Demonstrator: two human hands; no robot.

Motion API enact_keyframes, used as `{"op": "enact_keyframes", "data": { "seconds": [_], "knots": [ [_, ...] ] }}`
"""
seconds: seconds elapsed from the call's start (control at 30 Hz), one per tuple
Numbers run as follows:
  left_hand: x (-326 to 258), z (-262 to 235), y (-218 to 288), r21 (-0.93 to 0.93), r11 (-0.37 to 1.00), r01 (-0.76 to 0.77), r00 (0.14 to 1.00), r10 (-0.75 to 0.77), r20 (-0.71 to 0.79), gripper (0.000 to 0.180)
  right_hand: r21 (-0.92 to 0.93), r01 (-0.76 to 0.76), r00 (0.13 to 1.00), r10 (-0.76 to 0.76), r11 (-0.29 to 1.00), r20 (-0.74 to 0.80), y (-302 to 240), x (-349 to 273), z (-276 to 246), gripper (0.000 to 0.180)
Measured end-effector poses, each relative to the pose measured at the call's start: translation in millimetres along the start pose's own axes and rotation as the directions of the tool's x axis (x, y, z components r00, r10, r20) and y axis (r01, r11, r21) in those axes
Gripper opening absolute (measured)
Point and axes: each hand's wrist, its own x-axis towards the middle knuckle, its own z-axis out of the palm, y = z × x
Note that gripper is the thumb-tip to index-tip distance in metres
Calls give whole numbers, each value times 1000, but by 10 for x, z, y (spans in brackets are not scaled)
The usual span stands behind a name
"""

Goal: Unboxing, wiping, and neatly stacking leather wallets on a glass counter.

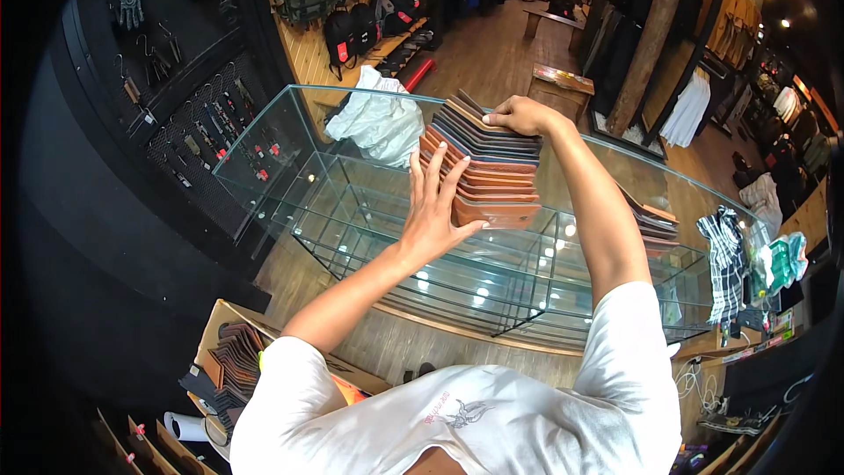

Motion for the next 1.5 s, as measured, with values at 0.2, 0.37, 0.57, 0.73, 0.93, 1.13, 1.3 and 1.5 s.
{"op": "enact_keyframes", "data": {
  "seconds": [0.2, 0.37, 0.57, 0.73, 0.93, 1.13, 1.3, 1.5],
  "knots": [
    [6, 9, 5, -17, 1000, -3, 999, 2, -35, 114, -75, -49, 997, 53, 996, 58, -128, 155, -40, 43],
    [-45, 53, -3, -26, 1000, -3, 998, 1, -69, 117, -116, 50, 984, -68, 992, -164, -38, 176, 90, 40],
    [-46, 110, 10, -24, 999, -41, 993, 38, -113, 120, -130, 114, 824, -167, 985, -542, 188, 54, -21, 34],
    [-88, 0, 15, 99, 994, 37, 998, -31, -62, 125, -93, 205, 549, -193, 974, -813, 230, -400, -677, 33],
    [-83, -115, 236, 81, 996, -45, 991, 54, -119, 104, -98, 92, 478, -130, 991, -868, 449, -1971, -1347, 42],
    [-30, -118, 759, -259, 913, -316, 936, 254, -245, 77, 6, 124, 730, -87, 992, -677, 49, -3354, -753, 36],
    [194, 349, 1250, -577, 809, -116, 979, 192, 72, 91, -235, -71, 837, -70, 969, -542, 44, -3714, 90, 22],
    [322, 954, 1501, -582, 812, 26, 958, 147, 247, 112, -343, -153, 642, -171, 927, -748, 385, -3636, 477, 43]
  ]
}}
